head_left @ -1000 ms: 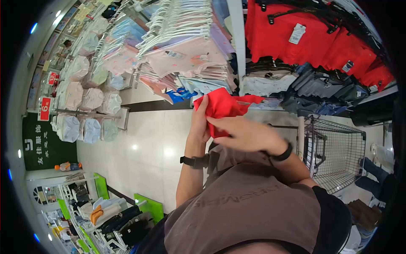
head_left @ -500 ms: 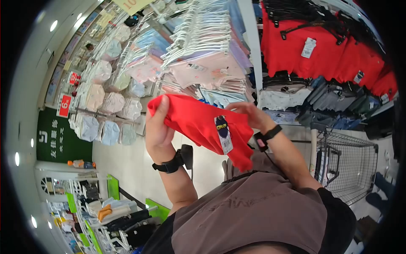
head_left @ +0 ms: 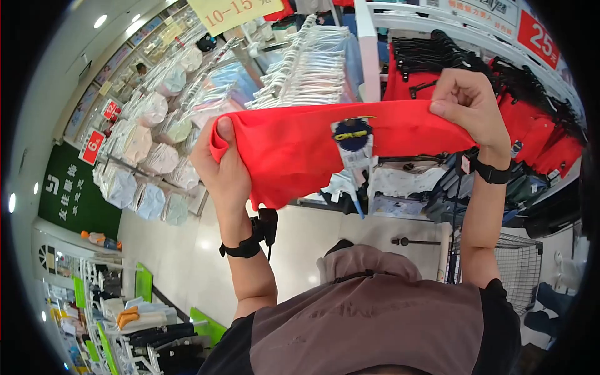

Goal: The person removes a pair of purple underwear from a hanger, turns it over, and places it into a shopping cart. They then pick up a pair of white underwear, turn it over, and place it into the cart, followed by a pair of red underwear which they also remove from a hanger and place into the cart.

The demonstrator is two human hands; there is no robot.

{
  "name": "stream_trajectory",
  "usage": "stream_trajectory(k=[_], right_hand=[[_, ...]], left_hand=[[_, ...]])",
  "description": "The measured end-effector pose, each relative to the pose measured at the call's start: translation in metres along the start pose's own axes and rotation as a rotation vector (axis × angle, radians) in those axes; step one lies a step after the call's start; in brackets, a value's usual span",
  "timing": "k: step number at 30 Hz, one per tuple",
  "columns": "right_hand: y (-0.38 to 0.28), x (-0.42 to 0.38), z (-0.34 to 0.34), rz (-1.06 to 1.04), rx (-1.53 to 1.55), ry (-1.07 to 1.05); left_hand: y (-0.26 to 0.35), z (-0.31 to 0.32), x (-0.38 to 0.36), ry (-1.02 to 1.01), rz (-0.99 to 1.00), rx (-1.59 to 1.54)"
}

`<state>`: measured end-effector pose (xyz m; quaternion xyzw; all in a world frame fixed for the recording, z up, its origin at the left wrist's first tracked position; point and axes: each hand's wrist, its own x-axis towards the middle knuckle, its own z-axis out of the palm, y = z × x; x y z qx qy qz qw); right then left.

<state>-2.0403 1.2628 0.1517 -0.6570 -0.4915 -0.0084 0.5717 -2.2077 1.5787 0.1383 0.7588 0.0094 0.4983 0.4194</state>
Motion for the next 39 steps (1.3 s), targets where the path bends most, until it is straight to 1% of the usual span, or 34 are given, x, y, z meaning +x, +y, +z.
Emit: stream_trajectory(k=[1, 2, 3, 4, 6, 7, 9, 10, 12, 13, 14, 16, 17, 18, 20, 21, 22, 23, 24, 25, 26, 27, 29, 30, 31, 32, 33, 34, 35, 36, 37, 38, 39], right_hand=[[-0.012, 0.002, 0.001, -0.001, -0.046, -0.036], [-0.021, 0.000, -0.001, 0.003, -0.091, -0.069], [-0.028, -0.004, -0.008, 0.011, -0.152, -0.045], [-0.030, -0.010, -0.019, 0.031, -0.165, -0.009], [-0.031, -0.026, -0.044, 0.008, -0.227, 0.050], [-0.033, -0.030, -0.046, 0.020, -0.243, 0.056], [-0.036, -0.041, -0.048, -0.019, -0.193, 0.109], [-0.040, -0.048, -0.048, -0.004, -0.205, 0.130], [-0.050, -0.058, -0.050, 0.114, -0.242, 0.083], [-0.051, -0.070, -0.057, 0.102, -0.264, 0.151], [-0.053, -0.081, -0.063, 0.117, -0.280, 0.168], [-0.054, -0.095, -0.067, 0.149, -0.307, 0.244], [-0.054, -0.098, -0.057, 0.153, -0.229, 0.243], [-0.054, -0.106, -0.055, 0.290, -0.246, 0.187], [-0.034, -0.132, -0.047, 0.451, -0.038, 0.202], [-0.022, -0.149, -0.046, 0.543, 0.029, 0.119], [0.004, -0.168, -0.037, 0.543, 0.079, 0.083], [0.018, -0.180, -0.021, 0.653, 0.110, 0.072], [0.034, -0.192, -0.009, 0.670, 0.069, -0.027], [0.052, -0.205, 0.000, 0.715, 0.084, -0.127], [0.062, -0.212, 0.010, 0.776, 0.085, -0.144], [0.077, -0.223, 0.020, 0.809, 0.115, -0.129], [0.092, -0.227, 0.023, 0.851, 0.133, -0.107], [0.095, -0.221, 0.021, 0.826, 0.038, -0.047], [0.096, -0.212, 0.021, 0.796, -0.055, 0.012], [0.092, -0.188, 0.009, 0.626, -0.341, 0.152], [0.089, -0.162, -0.002, 0.493, -0.501, 0.369], [0.079, -0.128, -0.014, 0.370, -0.670, 0.494], [0.080, -0.100, -0.030, 0.258, -0.882, 0.562], [0.083, -0.076, -0.044, 0.243, -0.988, 0.630], [0.090, -0.056, -0.055, 0.231, -1.114, 0.684], [0.098, -0.048, -0.068, 0.230, -1.136, 0.690], [0.111, -0.040, -0.080, 0.143, -1.304, 0.584]], left_hand=[[-0.001, 0.006, 0.003, -0.006, -0.001, -0.019], [-0.002, 0.012, 0.008, 0.053, 0.027, -0.009], [-0.003, 0.018, 0.012, 0.114, 0.056, -0.001], [-0.003, 0.024, 0.012, 0.107, 0.056, -0.024], [-0.003, 0.035, 0.012, 0.164, 0.031, -0.110], [-0.005, 0.041, 0.009, 0.181, 0.043, -0.120], [-0.010, 0.056, 0.005, 0.120, 0.020, -0.160], [-0.010, 0.064, 0.005, 0.063, 0.007, -0.180], [-0.011, 0.075, 0.008, 0.028, -0.007, -0.231], [-0.010, 0.080, 0.010, 0.021, -0.031, -0.261], [-0.009, 0.089, 0.008, 0.003, -0.033, -0.282], [-0.005, 0.100, 0.004, -0.023, 0.066, -0.047], [0.003, 0.101, -0.003, -0.115, 0.108, 0.014], [-0.008, 0.102, -0.008, -0.162, 0.097, -0.027], [-0.011, 0.105, -0.020, -0.235, 0.050, -0.139], [-0.016, 0.108, -0.030, -0.304, 0.056, -0.144], [-0.021, 0.112, -0.040, -0.368, 0.062, -0.149], [-0.025, 0.116, -0.047, -0.466, 0.077, -0.188], [-0.027, 0.121, -0.054, -0.517, 0.076, -0.222], [-0.034, 0.126, -0.060, -0.531, 0.010, -0.275], [-0.041, 0.130, -0.067, -0.544, -0.060, -0.324], [-0.046, 0.129, -0.073, -0.539, -0.063, -0.328], [-0.054, 0.127, -0.088, -0.578, -0.265, -0.268], [-0.058, 0.128, -0.097, -0.558, -0.332, -0.304], [-0.062, 0.125, -0.102, -0.624, -0.389, -0.292], [-0.065, 0.127, -0.107, -0.694, -0.448, -0.289], [-0.069, 0.128, -0.111, -0.694, -0.458, -0.301], [-0.073, 0.129, -0.116, -0.767, -0.474, -0.349], [-0.076, 0.130, -0.120, -0.843, -0.484, -0.404], [-0.082, 0.128, -0.122, -0.840, -0.487, -0.411], [-0.087, 0.128, -0.122, -0.898, -0.434, -0.363], [-0.092, 0.128, -0.123, -0.962, -0.374, -0.322], [-0.096, 0.125, -0.120, -0.968, -0.351, -0.322]])
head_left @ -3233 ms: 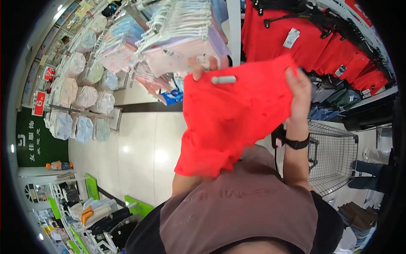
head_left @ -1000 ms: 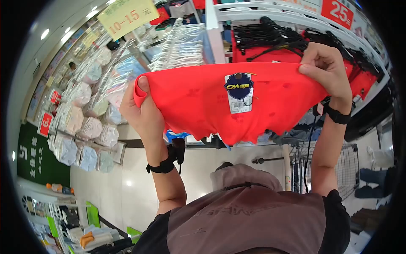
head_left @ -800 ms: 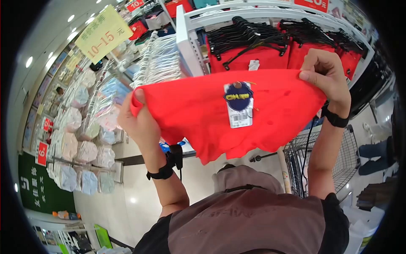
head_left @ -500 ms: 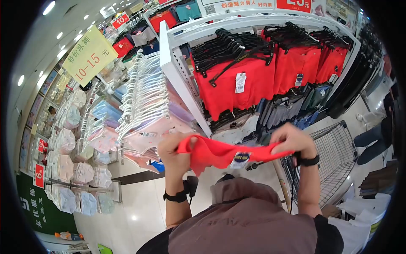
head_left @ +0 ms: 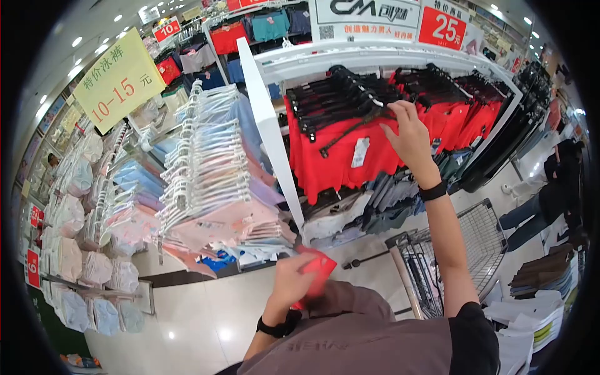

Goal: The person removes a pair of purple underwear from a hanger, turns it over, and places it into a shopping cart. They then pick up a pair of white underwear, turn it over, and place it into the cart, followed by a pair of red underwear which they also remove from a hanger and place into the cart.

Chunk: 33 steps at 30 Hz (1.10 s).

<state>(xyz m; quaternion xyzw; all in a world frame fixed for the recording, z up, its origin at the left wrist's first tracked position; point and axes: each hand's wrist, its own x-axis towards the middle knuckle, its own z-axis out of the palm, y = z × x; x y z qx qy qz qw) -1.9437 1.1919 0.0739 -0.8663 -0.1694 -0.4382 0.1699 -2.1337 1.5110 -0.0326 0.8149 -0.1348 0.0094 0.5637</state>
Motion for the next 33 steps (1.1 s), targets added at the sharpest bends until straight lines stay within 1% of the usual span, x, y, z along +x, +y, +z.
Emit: stream_trajectory(k=[1, 3, 5, 6, 7, 9, 10, 11, 12, 14, 16, 17, 19, 20, 21, 22, 23, 24, 25, 27, 28, 29, 30, 31, 32, 33], right_hand=[[0.008, 0.007, 0.008, -0.160, -0.132, -0.006], [0.012, 0.012, 0.011, -0.184, -0.147, -0.026], [0.008, 0.019, 0.006, -0.192, -0.156, -0.027], [0.001, 0.023, 0.004, -0.124, -0.093, -0.037], [0.000, 0.027, 0.006, -0.136, -0.093, -0.038], [0.009, 0.033, 0.004, -0.252, -0.134, -0.154], [0.012, 0.033, 0.006, -0.208, -0.145, -0.202], [0.015, 0.034, 0.006, -0.205, -0.145, -0.194], [0.015, 0.033, 0.007, -0.179, -0.130, -0.214], [0.012, 0.034, 0.004, -0.149, -0.116, -0.238], [0.001, 0.034, -0.002, -0.150, -0.090, -0.145], [-0.008, 0.031, -0.009, -0.141, -0.090, -0.152], [-0.037, 0.004, -0.026, 0.049, -0.041, -0.051], [-0.058, -0.017, -0.031, 0.192, 0.254, -0.210], [-0.068, -0.045, -0.023, 0.234, 0.594, -0.456], [-0.084, -0.067, -0.011, 0.192, 0.895, -0.679], [-0.101, -0.090, 0.005, 0.174, 1.083, -0.879], [-0.109, -0.115, 0.021, 0.118, 1.213, -0.975], [-0.116, -0.129, 0.031, 0.099, 1.377, -0.992], [-0.110, -0.153, 0.026, 0.220, 1.303, -1.176], [-0.105, -0.158, 0.018, 0.375, 1.400, -1.183], [-0.098, -0.168, 0.009, 0.428, 1.440, -1.012], [-0.089, -0.174, -0.004, 0.489, 1.424, -1.004], [-0.078, -0.181, -0.017, 0.541, 1.409, -1.005], [-0.066, -0.197, -0.024, 0.524, 1.420, -0.972], [-0.062, -0.211, -0.033, 0.550, 1.420, -0.951]], left_hand=[[0.000, -0.005, 0.000, -0.001, 0.019, -0.010], [-0.004, -0.013, -0.004, 0.036, 0.034, -0.007], [-0.026, -0.021, -0.009, 0.028, 0.025, -0.028], [-0.031, -0.026, -0.011, 0.046, -0.006, -0.033], [-0.033, -0.030, -0.011, 0.062, -0.035, -0.037], [-0.034, -0.036, -0.010, 0.104, 0.012, -0.038], [-0.034, -0.039, -0.010, 0.120, -0.036, -0.039], [-0.035, -0.043, -0.011, 0.135, -0.086, -0.041], [-0.040, -0.044, -0.010, 0.158, -0.057, -0.048], [-0.038, -0.049, -0.003, 0.145, -0.074, -0.070], [-0.035, -0.054, 0.003, 0.123, -0.101, -0.093], [-0.032, -0.056, 0.008, 0.101, -0.111, -0.069], [-0.018, -0.058, 0.018, 0.057, -0.144, -0.043], [-0.004, -0.052, 0.027, 0.049, -0.027, -0.110], [0.008, -0.047, 0.036, 0.039, 0.084, -0.177], [0.019, -0.043, 0.045, -0.028, 0.170, -0.169], [0.026, -0.038, 0.055, -0.099, 0.253, -0.166], [0.030, -0.035, 0.065, -0.166, 0.297, -0.164], [0.034, -0.029, 0.070, -0.249, 0.342, -0.169], [0.047, -0.031, 0.081, -0.369, 0.305, -0.217], [0.051, -0.030, 0.082, -0.338, 0.292, -0.238], [0.053, -0.028, 0.085, -0.306, 0.283, -0.250], [0.054, -0.023, 0.088, -0.367, 0.279, -0.252], [0.056, -0.017, 0.091, -0.325, 0.294, -0.179], [0.056, -0.011, 0.093, -0.273, 0.309, -0.107], [0.056, -0.002, 0.094, -0.302, 0.305, -0.111]])
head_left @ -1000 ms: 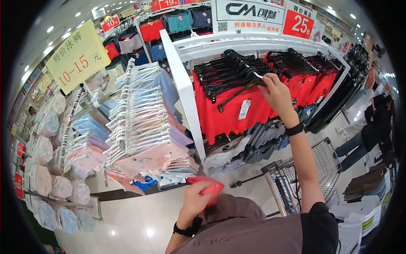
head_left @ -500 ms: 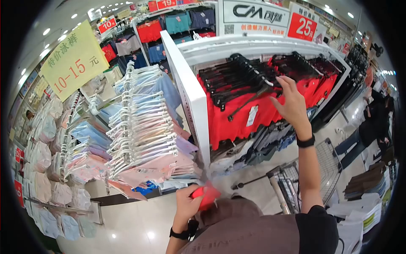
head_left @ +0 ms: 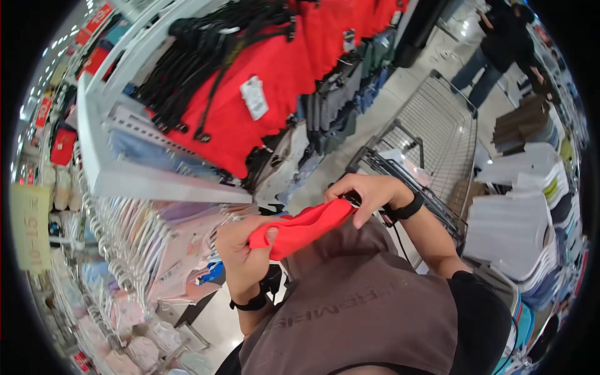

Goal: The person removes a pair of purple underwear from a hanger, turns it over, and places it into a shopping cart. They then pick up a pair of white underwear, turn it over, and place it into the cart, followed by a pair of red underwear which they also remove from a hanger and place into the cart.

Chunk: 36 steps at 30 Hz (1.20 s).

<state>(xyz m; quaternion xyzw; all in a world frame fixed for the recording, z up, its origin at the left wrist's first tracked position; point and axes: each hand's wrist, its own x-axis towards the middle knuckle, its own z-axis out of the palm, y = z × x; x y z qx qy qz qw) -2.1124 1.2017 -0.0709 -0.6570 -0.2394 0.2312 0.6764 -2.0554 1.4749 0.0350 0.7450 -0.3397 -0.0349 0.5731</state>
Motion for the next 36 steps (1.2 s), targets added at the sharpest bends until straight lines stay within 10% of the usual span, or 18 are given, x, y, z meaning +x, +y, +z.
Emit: stream_trajectory(k=[11, 17, 21, 27, 28, 29, 30, 32, 36], right_hand=[[-0.023, -0.111, -0.010, 0.136, 0.023, 0.506], [-0.134, -0.219, -0.060, 0.497, -0.185, 0.664], [-0.123, -0.272, -0.095, 0.633, -0.554, 0.921], [0.142, -0.358, -0.189, 1.073, -0.955, 0.954], [0.189, -0.358, -0.198, 1.169, -0.886, 0.903], [0.240, -0.361, -0.199, 1.178, -0.859, 0.915], [0.265, -0.352, -0.199, 1.258, -0.804, 0.833], [0.288, -0.328, -0.186, 1.327, -0.766, 0.737], [0.326, -0.297, -0.213, 1.175, -0.642, 0.820]], left_hand=[[-0.024, 0.070, 0.037, 0.188, -0.209, 0.145], [-0.054, 0.141, 0.063, -0.134, -0.235, -0.075], [-0.134, 0.168, 0.043, -0.210, -0.601, -0.122], [-0.312, 0.153, -0.154, -0.277, -1.083, 0.270], [-0.384, 0.123, -0.247, -0.708, -0.523, 0.839], [-0.333, 0.119, -0.263, -0.372, -1.014, 0.426], [-0.331, 0.101, -0.294, -0.660, -1.324, 0.338], [-0.216, 0.104, -0.239, -0.829, -1.407, 0.584], [-0.224, 0.090, -0.258, -0.181, -1.697, 0.233]])
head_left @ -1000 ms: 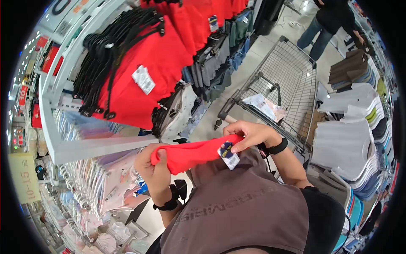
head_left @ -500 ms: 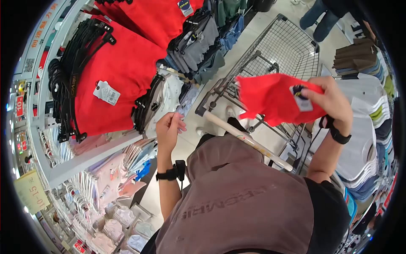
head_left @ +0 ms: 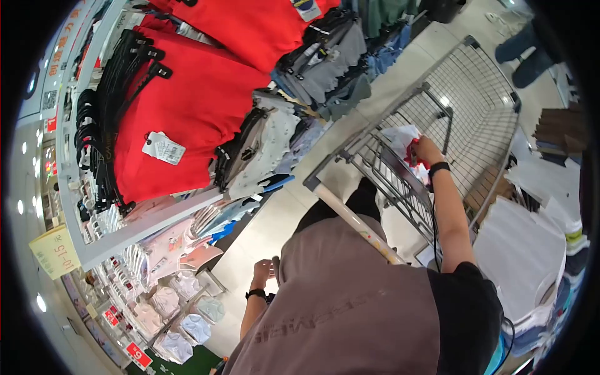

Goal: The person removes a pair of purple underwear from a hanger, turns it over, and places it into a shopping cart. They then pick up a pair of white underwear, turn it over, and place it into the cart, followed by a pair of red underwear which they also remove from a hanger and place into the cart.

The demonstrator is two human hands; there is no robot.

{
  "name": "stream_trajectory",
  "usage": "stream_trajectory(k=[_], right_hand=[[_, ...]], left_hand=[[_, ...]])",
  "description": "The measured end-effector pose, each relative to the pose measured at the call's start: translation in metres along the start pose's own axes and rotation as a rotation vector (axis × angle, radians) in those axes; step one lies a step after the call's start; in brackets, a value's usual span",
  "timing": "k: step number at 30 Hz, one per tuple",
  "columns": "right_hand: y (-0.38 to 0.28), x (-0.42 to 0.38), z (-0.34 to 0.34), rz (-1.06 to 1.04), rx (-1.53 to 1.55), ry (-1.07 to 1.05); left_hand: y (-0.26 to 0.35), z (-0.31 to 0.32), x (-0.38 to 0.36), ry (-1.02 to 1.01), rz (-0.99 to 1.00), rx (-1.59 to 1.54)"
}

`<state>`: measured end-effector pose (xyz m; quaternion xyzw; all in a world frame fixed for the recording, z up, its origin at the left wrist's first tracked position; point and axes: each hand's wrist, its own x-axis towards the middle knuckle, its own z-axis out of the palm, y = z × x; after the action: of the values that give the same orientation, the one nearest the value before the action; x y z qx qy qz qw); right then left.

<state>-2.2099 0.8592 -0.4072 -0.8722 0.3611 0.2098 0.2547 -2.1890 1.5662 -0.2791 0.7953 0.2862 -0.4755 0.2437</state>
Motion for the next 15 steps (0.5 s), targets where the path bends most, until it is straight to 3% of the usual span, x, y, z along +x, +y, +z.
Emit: stream_trajectory(k=[2, 7, 10, 11, 12, 13, 15], right_hand=[[-0.003, 0.020, -0.002, 0.043, 0.160, 0.084], [0.089, 0.070, 0.059, 0.128, 0.095, 0.148], [0.117, 0.069, 0.091, 0.209, 0.023, -0.041], [0.087, 0.044, 0.068, 0.220, -0.052, -0.119], [0.077, 0.040, 0.067, 0.274, -0.063, -0.060], [0.093, 0.046, 0.082, 0.136, -0.039, -0.017], [0.019, -0.017, 0.015, 0.085, 0.001, 0.095]], left_hand=[[0.011, -0.006, 0.002, 0.057, 0.082, -0.225], [0.115, -0.007, -0.041, 0.183, 0.370, -0.169], [0.158, 0.001, -0.063, 0.161, 0.426, -0.237], [0.174, 0.006, -0.072, 0.113, 0.473, -0.245], [0.191, 0.011, -0.080, 0.065, 0.523, -0.255], [0.208, 0.016, -0.088, 0.022, 0.551, -0.262], [0.242, 0.033, -0.100, -0.087, 0.624, -0.292]])
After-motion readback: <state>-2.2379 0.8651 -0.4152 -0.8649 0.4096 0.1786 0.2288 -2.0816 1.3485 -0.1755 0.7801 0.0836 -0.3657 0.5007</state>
